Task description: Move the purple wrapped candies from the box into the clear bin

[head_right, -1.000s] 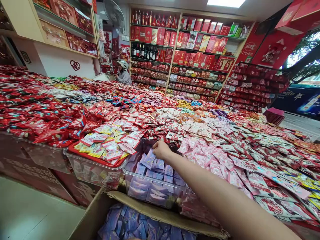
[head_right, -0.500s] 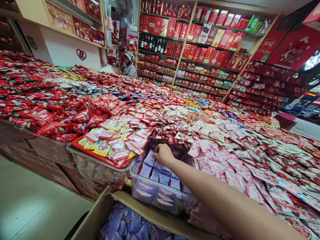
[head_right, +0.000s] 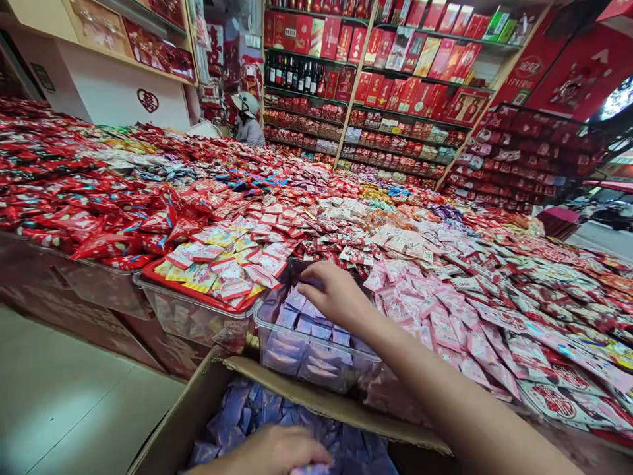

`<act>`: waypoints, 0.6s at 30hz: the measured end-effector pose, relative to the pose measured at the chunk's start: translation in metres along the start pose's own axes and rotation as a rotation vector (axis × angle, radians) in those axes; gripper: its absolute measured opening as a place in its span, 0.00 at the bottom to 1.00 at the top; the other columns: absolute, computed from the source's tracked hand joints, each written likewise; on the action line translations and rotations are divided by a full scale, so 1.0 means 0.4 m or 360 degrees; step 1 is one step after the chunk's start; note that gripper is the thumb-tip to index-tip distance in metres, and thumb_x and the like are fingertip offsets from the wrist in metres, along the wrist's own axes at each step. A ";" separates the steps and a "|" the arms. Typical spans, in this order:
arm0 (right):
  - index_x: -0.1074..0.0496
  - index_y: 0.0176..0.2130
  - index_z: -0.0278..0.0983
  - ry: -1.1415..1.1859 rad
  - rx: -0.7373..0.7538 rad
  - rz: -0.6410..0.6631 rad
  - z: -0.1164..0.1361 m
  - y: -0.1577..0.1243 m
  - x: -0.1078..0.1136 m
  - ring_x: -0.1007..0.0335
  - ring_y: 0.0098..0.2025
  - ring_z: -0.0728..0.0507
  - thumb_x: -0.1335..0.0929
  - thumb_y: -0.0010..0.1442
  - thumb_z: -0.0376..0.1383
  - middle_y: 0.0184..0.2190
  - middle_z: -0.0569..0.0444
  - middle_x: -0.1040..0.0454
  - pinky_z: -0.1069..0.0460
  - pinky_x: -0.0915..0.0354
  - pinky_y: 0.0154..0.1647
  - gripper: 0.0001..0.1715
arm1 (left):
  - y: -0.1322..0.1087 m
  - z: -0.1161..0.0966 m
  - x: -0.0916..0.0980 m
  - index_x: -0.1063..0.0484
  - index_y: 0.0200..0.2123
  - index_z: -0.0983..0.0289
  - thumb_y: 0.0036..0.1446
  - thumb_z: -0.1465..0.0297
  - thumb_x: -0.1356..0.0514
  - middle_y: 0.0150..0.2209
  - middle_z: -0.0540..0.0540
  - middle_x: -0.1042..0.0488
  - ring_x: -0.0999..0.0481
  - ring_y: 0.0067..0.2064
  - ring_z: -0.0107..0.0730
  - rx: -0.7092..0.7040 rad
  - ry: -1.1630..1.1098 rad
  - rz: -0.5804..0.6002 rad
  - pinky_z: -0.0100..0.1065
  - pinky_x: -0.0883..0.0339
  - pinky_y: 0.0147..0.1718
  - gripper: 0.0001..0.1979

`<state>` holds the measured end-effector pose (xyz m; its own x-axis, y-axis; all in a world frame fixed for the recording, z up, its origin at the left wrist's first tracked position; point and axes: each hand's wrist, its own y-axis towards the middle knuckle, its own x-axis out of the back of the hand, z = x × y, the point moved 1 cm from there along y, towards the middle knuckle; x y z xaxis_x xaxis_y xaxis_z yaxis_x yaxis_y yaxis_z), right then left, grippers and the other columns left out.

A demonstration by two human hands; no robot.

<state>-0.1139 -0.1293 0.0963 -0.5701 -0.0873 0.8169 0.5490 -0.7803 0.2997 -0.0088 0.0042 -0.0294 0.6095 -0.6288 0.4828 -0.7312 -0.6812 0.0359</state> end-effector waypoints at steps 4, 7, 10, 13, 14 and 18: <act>0.28 0.31 0.40 0.0474 -0.0233 0.0001 0.056 -0.248 0.050 0.34 0.28 0.46 0.35 0.52 0.37 0.25 0.54 0.29 0.54 0.38 0.26 0.06 | -0.008 -0.048 0.022 0.32 0.41 0.63 0.45 0.70 0.41 0.35 0.51 0.27 0.30 0.34 0.33 0.0196 -0.0420 -0.0386 0.28 0.37 0.33 0.16; 0.28 0.37 0.42 0.0542 -0.0435 -0.0189 0.043 -0.396 -0.012 0.34 0.31 0.44 0.30 0.44 0.36 0.31 0.52 0.27 0.54 0.37 0.28 0.16 | -0.010 -0.070 0.022 0.33 0.39 0.66 0.47 0.68 0.42 0.31 0.51 0.31 0.34 0.32 0.29 0.0222 -0.0707 -0.0566 0.28 0.39 0.33 0.14; 0.28 0.33 0.39 0.0847 -0.0652 -0.0102 0.016 -0.460 -0.098 0.36 0.29 0.45 0.31 0.47 0.38 0.28 0.54 0.29 0.54 0.39 0.28 0.10 | -0.005 -0.062 0.009 0.34 0.33 0.67 0.47 0.65 0.41 0.27 0.49 0.35 0.38 0.29 0.26 0.0246 -0.0769 -0.0622 0.27 0.40 0.30 0.12; 0.33 0.24 0.35 0.1187 -0.0835 -0.0129 0.000 -0.471 -0.139 0.41 0.25 0.49 0.34 0.51 0.41 0.20 0.57 0.34 0.56 0.42 0.26 0.12 | 0.002 -0.046 -0.005 0.34 0.32 0.67 0.45 0.64 0.38 0.26 0.48 0.35 0.38 0.28 0.25 0.0293 -0.0782 -0.0567 0.27 0.41 0.30 0.14; 0.34 0.23 0.35 0.1277 -0.0892 -0.0180 -0.004 -0.472 -0.143 0.42 0.24 0.50 0.33 0.50 0.42 0.19 0.58 0.36 0.56 0.43 0.26 0.13 | 0.004 -0.042 -0.008 0.34 0.34 0.67 0.44 0.64 0.38 0.27 0.48 0.34 0.37 0.29 0.26 0.0319 -0.0799 -0.0559 0.27 0.41 0.31 0.15; 0.33 0.27 0.34 0.1601 -0.1038 -0.0312 -0.008 -0.478 -0.143 0.42 0.22 0.51 0.33 0.49 0.44 0.20 0.59 0.36 0.56 0.43 0.25 0.14 | 0.012 -0.036 -0.011 0.33 0.35 0.67 0.44 0.63 0.38 0.30 0.50 0.31 0.34 0.32 0.29 0.0382 -0.0820 -0.0635 0.30 0.39 0.35 0.17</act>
<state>-0.1884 0.0230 -0.0093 -0.9877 -0.1486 -0.0484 0.1547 -0.9740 -0.1654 -0.0193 0.0091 -0.0187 0.9288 -0.3705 -0.0063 -0.3693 -0.9241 -0.0986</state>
